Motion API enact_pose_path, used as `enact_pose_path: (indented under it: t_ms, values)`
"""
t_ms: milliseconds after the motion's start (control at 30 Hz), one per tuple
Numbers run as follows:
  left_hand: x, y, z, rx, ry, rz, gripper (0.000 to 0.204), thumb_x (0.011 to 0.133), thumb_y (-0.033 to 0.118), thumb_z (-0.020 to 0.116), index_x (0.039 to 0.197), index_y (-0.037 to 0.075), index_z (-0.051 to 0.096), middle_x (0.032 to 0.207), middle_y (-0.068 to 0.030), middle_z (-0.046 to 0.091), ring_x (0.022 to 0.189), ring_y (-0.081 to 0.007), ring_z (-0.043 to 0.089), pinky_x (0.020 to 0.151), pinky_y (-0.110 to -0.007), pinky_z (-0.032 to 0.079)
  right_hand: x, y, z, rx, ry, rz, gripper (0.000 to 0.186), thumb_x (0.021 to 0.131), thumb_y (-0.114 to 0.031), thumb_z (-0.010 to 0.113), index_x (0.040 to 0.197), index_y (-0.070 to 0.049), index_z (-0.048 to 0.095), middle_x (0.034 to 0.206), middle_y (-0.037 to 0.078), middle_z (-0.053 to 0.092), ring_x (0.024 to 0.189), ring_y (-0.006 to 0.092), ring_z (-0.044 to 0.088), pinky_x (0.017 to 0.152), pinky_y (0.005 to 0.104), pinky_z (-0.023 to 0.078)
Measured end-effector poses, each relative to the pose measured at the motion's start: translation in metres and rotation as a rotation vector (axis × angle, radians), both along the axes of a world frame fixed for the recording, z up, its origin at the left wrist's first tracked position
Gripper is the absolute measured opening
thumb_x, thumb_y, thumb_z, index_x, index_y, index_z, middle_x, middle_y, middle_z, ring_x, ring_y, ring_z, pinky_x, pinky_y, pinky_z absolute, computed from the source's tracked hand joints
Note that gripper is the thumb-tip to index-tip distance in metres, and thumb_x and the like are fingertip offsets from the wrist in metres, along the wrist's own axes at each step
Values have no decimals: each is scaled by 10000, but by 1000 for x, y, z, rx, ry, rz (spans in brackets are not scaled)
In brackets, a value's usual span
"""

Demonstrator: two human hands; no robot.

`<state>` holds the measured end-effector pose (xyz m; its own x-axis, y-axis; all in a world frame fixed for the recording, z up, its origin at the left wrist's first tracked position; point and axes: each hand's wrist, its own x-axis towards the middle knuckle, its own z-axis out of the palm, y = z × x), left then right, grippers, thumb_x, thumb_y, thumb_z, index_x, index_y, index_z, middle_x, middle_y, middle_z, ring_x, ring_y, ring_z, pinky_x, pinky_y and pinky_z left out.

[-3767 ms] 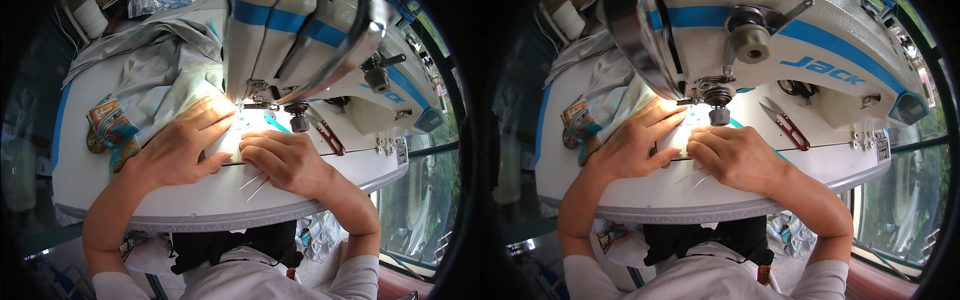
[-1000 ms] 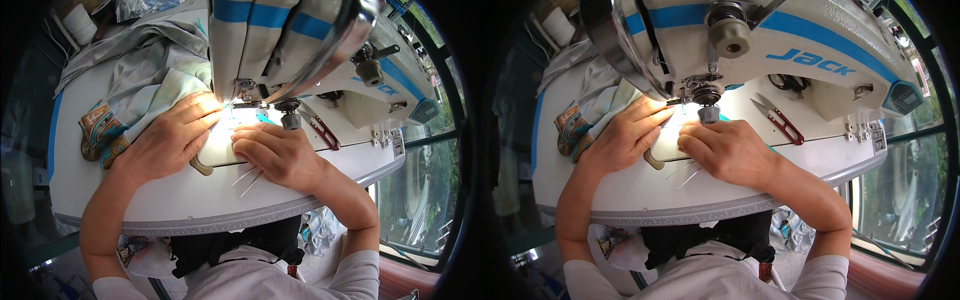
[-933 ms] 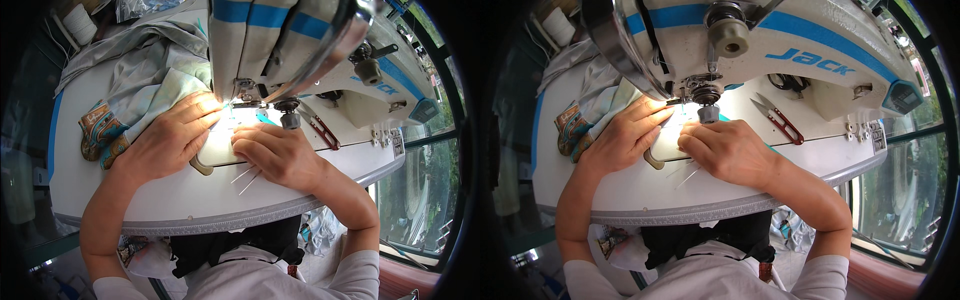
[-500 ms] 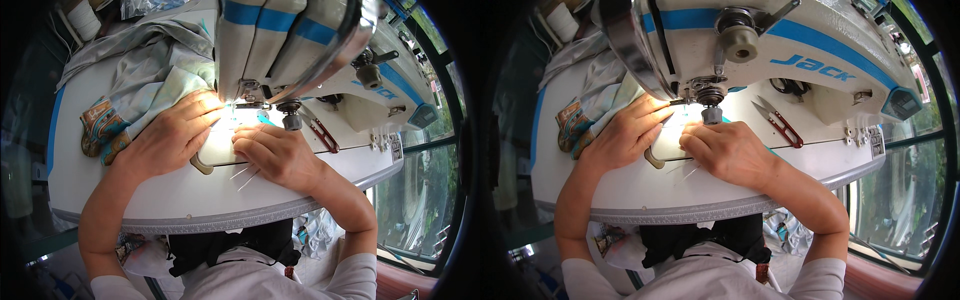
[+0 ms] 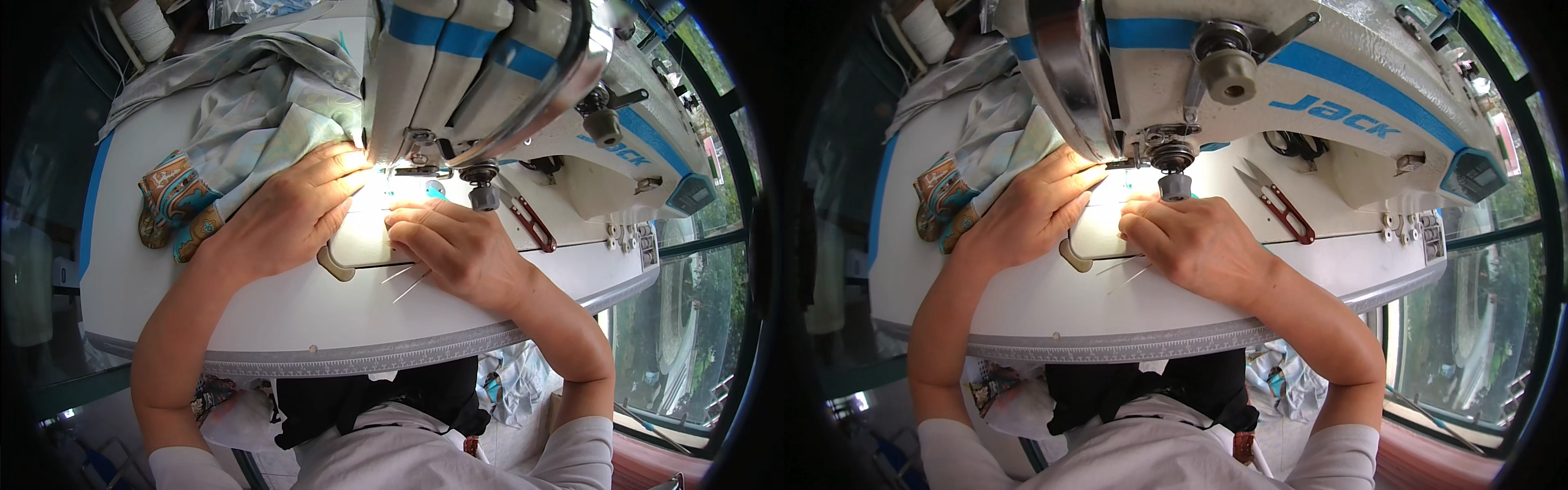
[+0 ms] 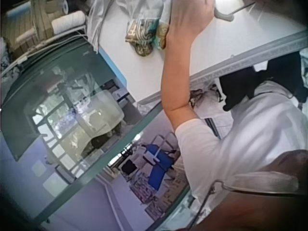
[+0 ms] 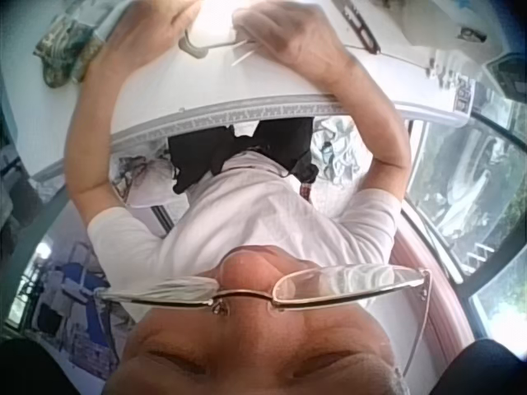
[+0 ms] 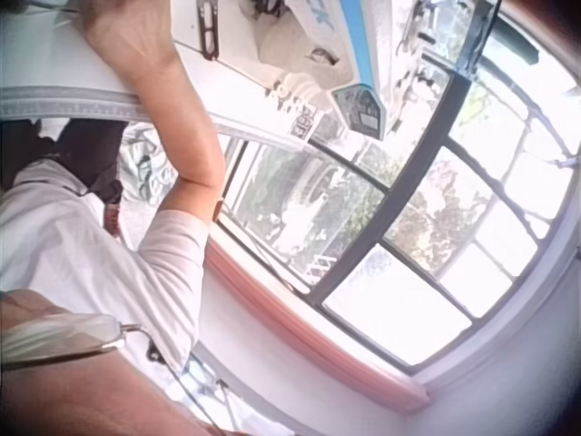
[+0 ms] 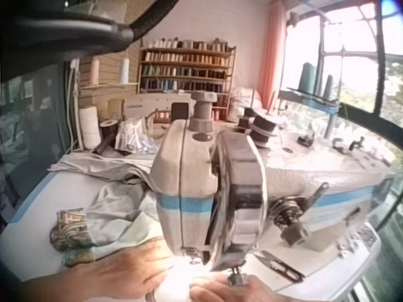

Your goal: The person cuts a green zipper tape into segments using scissors and then sews the segments onto a piece of light-colored fabric using a sewing machine. The person aligns the zipper tape with the fabric edge and guides it through the machine to stitch it in place.

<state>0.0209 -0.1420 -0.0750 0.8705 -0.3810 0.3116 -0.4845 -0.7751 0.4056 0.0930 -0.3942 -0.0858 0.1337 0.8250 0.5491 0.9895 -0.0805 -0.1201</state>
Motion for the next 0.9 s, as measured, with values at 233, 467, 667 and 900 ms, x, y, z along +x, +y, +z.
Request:
enact_pose_path:
  t_ms: [233,467,667,900]
  values:
    - [2,1,-3,14,2,31,338,981,75,590,1289,-52,647,1401,-203,604,1376,-369,521,1172,-444,426,-1,0,-1,-10,12,2,203,843,-70,715,1013,-34,610,1045,82,731,865,230,750,640,325,601]
    - [3,-6,-1,47,7,32,350,980,74,591,1304,-48,644,1418,-214,587,1394,-383,506,1169,-450,431,-2,-11,12,22,2,-2,174,853,-82,738,976,-37,623,1035,67,725,845,221,731,607,333,569]
    - [1,1,-17,-19,-115,67,339,977,114,616,1267,-60,621,1278,-221,582,1168,-408,592,1008,-468,494,-1,-78,32,40,323,-635,365,849,-192,851,1143,-40,696,821,105,675,655,260,651,588,358,535]
    - [0,-6,0,33,37,99,455,994,126,600,1402,-71,561,1494,-232,518,1437,-365,470,1201,-435,396,1,-154,12,27,186,-811,252,963,-43,685,1213,-23,706,986,149,668,819,298,659,737,369,527]
